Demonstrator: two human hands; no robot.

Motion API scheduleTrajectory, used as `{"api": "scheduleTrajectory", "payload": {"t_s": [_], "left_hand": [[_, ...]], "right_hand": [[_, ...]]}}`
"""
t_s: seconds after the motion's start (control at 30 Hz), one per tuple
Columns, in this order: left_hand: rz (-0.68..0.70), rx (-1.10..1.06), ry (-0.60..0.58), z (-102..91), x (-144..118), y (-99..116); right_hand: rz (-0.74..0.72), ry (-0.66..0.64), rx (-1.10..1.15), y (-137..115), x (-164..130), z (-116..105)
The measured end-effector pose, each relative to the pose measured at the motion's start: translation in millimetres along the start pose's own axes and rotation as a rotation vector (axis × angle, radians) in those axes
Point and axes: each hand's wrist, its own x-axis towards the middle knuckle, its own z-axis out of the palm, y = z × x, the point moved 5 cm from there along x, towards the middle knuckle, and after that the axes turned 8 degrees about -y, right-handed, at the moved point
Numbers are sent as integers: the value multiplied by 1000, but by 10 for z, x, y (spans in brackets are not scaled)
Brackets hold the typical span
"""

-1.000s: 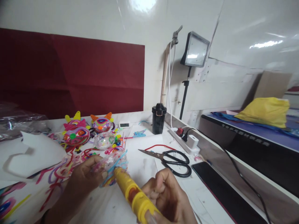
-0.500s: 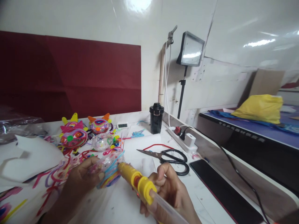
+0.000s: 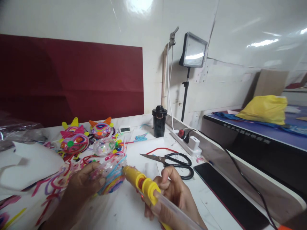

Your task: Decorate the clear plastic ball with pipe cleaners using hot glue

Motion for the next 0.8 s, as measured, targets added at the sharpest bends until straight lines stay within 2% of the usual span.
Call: {"api": "scheduleTrajectory", "payload": {"t_s": [0.23, 0.37, 0.57, 0.8], "left_hand": [[7, 18, -38, 23, -2, 57], [18, 3, -7, 37, -28, 72], [43, 28, 28, 38, -35, 68], [16, 12, 37, 75, -80, 144]], "right_hand": [[2, -38, 94, -8, -9, 53], [-5, -46, 189, 27, 29, 74], [23, -189, 269, 114, 83, 105], [67, -99, 283, 49, 72, 132]]}}
